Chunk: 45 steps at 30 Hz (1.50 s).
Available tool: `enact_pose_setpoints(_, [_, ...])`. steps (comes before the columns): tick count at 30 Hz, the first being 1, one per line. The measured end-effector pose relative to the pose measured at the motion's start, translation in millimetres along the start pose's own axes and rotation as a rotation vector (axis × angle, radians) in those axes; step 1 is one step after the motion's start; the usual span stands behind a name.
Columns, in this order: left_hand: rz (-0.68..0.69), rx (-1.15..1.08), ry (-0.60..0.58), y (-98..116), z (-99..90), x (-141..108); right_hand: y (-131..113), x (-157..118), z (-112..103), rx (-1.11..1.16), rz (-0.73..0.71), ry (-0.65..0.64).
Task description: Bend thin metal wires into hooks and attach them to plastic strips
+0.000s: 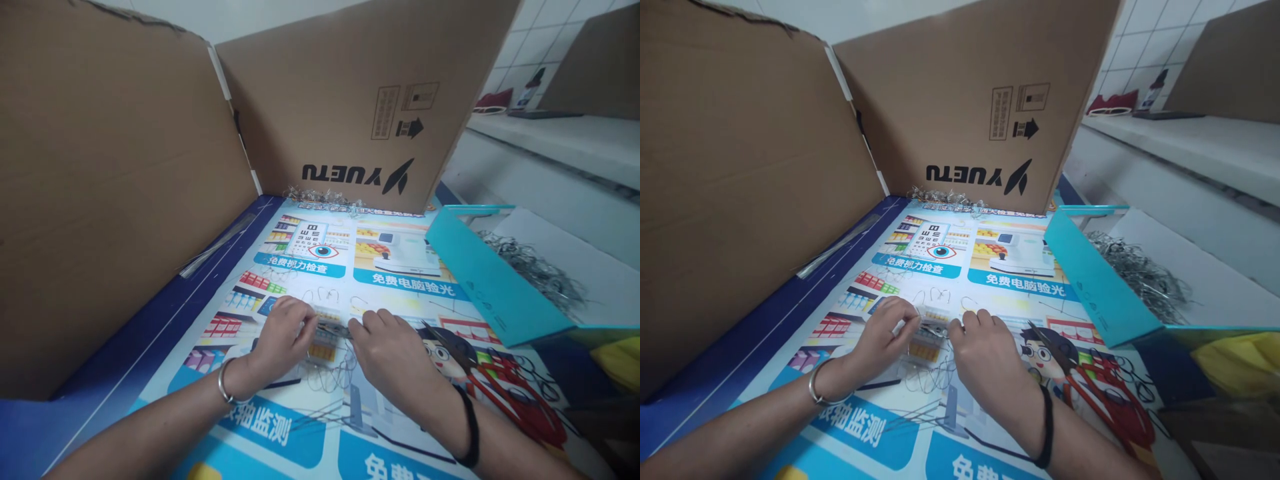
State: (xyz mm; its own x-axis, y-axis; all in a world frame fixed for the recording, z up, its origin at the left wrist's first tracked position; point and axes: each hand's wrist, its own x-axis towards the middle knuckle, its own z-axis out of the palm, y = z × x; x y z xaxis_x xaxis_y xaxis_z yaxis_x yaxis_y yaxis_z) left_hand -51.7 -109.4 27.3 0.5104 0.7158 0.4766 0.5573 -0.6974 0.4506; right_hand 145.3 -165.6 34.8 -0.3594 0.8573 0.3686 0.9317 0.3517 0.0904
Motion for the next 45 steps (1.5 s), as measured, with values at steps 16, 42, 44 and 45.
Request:
enact_pose_setpoints(16, [0.103, 0.006, 0.005, 1.6, -2.3, 0.0, 0.1, -0.6, -1.0, 0.018, 0.007, -0.055])
enact_pose_setpoints(42, [0.087, 0.017, 0.008, 0.0, -1.9, 0.0, 4.1, 1.9, -4.2, -0.028, -0.018, -0.014])
enact_pose_setpoints(44, [0.064, 0.015, 0.010, -0.7, -2.2, 0.6, 6.7, 3.2, -6.4, -0.016, -0.008, -0.022])
enact_pose_setpoints(45, [0.059, 0.013, 0.012, -1.1, -2.2, 0.7, 7.8, 3.7, -7.4, -0.008, -0.004, -0.030])
